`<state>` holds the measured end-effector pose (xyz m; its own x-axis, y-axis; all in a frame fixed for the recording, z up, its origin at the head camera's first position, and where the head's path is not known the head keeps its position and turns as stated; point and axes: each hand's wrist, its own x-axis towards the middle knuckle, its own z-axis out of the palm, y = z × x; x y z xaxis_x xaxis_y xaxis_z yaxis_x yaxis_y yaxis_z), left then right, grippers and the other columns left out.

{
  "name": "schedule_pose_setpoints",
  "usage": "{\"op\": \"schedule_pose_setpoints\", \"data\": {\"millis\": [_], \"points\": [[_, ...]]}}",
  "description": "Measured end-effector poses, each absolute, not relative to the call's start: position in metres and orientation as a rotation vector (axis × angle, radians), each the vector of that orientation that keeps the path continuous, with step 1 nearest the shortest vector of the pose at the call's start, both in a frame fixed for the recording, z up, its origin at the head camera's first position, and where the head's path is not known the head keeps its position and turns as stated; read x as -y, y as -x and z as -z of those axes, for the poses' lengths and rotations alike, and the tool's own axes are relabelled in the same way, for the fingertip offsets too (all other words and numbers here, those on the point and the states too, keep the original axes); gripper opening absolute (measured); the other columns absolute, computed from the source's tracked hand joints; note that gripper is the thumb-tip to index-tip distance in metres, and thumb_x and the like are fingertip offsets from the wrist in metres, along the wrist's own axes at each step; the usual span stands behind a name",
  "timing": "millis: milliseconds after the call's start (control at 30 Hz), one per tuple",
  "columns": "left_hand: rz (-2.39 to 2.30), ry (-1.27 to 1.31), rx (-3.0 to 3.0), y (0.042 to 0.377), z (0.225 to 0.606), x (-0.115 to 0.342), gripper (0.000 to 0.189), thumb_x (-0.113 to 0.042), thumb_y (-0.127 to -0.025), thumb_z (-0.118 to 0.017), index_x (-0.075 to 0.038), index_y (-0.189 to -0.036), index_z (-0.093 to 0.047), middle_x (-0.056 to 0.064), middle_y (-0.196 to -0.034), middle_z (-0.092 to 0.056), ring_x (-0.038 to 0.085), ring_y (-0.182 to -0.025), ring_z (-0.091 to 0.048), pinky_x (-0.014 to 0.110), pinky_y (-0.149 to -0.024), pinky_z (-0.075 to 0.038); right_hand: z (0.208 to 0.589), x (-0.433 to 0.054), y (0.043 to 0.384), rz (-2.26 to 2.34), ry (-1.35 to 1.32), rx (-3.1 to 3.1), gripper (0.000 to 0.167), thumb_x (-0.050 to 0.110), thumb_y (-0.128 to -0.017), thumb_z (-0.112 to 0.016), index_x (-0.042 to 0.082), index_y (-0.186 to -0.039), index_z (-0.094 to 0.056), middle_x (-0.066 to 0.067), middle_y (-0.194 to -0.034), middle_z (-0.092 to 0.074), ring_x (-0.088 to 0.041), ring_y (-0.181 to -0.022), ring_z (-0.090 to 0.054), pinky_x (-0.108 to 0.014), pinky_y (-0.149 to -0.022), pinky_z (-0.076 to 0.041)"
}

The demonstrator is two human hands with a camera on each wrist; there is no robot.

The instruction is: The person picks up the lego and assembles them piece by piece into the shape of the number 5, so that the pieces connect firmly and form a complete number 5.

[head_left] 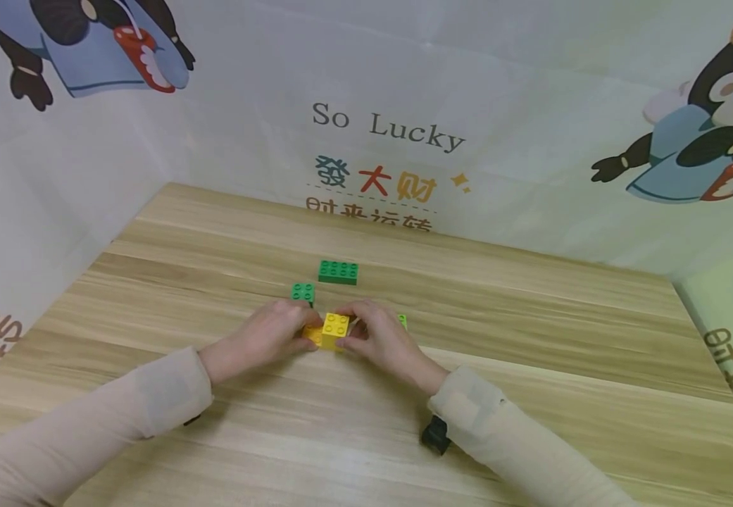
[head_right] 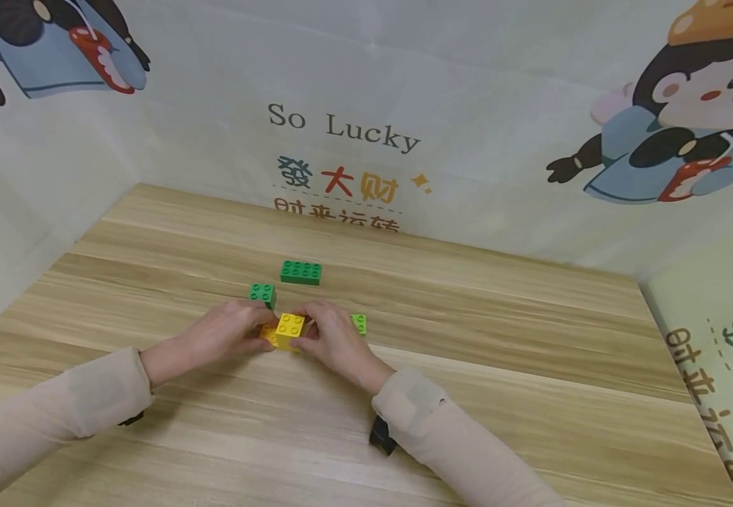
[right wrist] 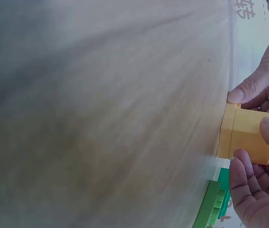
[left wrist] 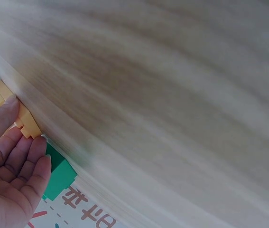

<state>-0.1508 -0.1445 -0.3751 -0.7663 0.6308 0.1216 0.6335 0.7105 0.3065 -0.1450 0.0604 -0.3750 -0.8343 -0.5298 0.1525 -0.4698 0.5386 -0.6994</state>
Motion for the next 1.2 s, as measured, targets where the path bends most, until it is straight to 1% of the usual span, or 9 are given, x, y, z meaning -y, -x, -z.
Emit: {"op": "schedule_pose_setpoints", "data": {"millis": [300,500,667,800,900,1000,1100,1200], "points": [[0.509,1.070,2.898,0.151,0.374,0.144,0.028,-0.013,-0.075,-0.078,0.000,-0.097,-0.067,0.009,-0.091,-0.067,0.015,-0.076,-0.061,0.027,-0.066,-0.053,0.380,-0.059,0.144,1.308,0.814,-2.650,0.033,0.003,-0.079,-0.074,-0.003,-0.108,-0.062,-0.013,-0.097,-0.064,-0.015,-0.076,-0.060,-0.013,-0.063,-0.048],[0.467,1.070,2.920,0.151,0.373,0.144,0.027,-0.013,-0.076,-0.077,0.000,-0.097,-0.067,0.009,-0.092,-0.066,0.015,-0.075,-0.061,0.027,-0.066,-0.053,0.382,-0.057,0.145,1.324,0.766,-2.637,0.032,0.003,-0.079,-0.073,-0.003,-0.108,-0.062,-0.012,-0.098,-0.063,-0.012,-0.073,-0.057,-0.014,-0.061,-0.048],[0.448,1.068,2.943,0.150,0.373,0.144,0.029,-0.014,-0.076,-0.077,0.001,-0.099,-0.066,0.009,-0.092,-0.065,0.014,-0.075,-0.060,0.026,-0.066,-0.053,0.383,-0.057,0.144,1.320,0.740,-2.637,0.031,0.004,-0.079,-0.073,-0.002,-0.108,-0.062,-0.012,-0.099,-0.063,-0.013,-0.074,-0.057,-0.015,-0.062,-0.048],[0.476,1.078,2.942,0.149,0.370,0.145,0.032,-0.015,-0.077,-0.077,0.001,-0.102,-0.066,0.010,-0.095,-0.066,0.017,-0.079,-0.062,0.028,-0.069,-0.054,0.383,-0.057,0.144,1.316,0.724,-2.642,0.031,0.004,-0.079,-0.074,-0.002,-0.107,-0.062,-0.011,-0.098,-0.063,-0.014,-0.074,-0.057,-0.014,-0.061,-0.048],[0.541,1.092,2.894,0.150,0.365,0.147,0.031,-0.012,-0.077,-0.077,0.002,-0.102,-0.067,0.012,-0.097,-0.068,0.021,-0.084,-0.064,0.031,-0.073,-0.055,0.383,-0.058,0.143,1.313,0.710,-2.642,0.031,0.004,-0.079,-0.074,-0.002,-0.107,-0.062,-0.011,-0.097,-0.063,-0.012,-0.073,-0.056,-0.014,-0.061,-0.047],[0.602,1.091,2.847,0.154,0.357,0.150,0.026,-0.010,-0.079,-0.075,0.003,-0.101,-0.068,0.014,-0.098,-0.069,0.025,-0.090,-0.066,0.034,-0.077,-0.056,0.383,-0.058,0.144,1.314,0.704,-2.639,0.032,0.004,-0.079,-0.074,-0.002,-0.107,-0.062,-0.011,-0.098,-0.063,-0.011,-0.072,-0.056,-0.014,-0.060,-0.047],[0.666,1.062,2.819,0.162,0.350,0.151,0.024,-0.009,-0.078,-0.075,0.004,-0.098,-0.069,0.015,-0.095,-0.070,0.026,-0.087,-0.068,0.034,-0.075,-0.056,0.383,-0.059,0.144,1.316,0.709,-2.635,0.032,0.004,-0.079,-0.074,-0.002,-0.108,-0.062,-0.011,-0.099,-0.063,-0.011,-0.071,-0.055,-0.015,-0.059,-0.047],[0.760,0.975,2.831,0.172,0.345,0.152,0.022,-0.009,-0.079,-0.075,0.002,-0.097,-0.069,0.014,-0.094,-0.071,0.025,-0.085,-0.067,0.035,-0.074,-0.056,0.383,-0.058,0.144,1.310,0.709,-2.630,0.033,0.004,-0.079,-0.074,-0.002,-0.109,-0.062,-0.012,-0.100,-0.063,-0.010,-0.071,-0.055,-0.015,-0.059,-0.047]]}}
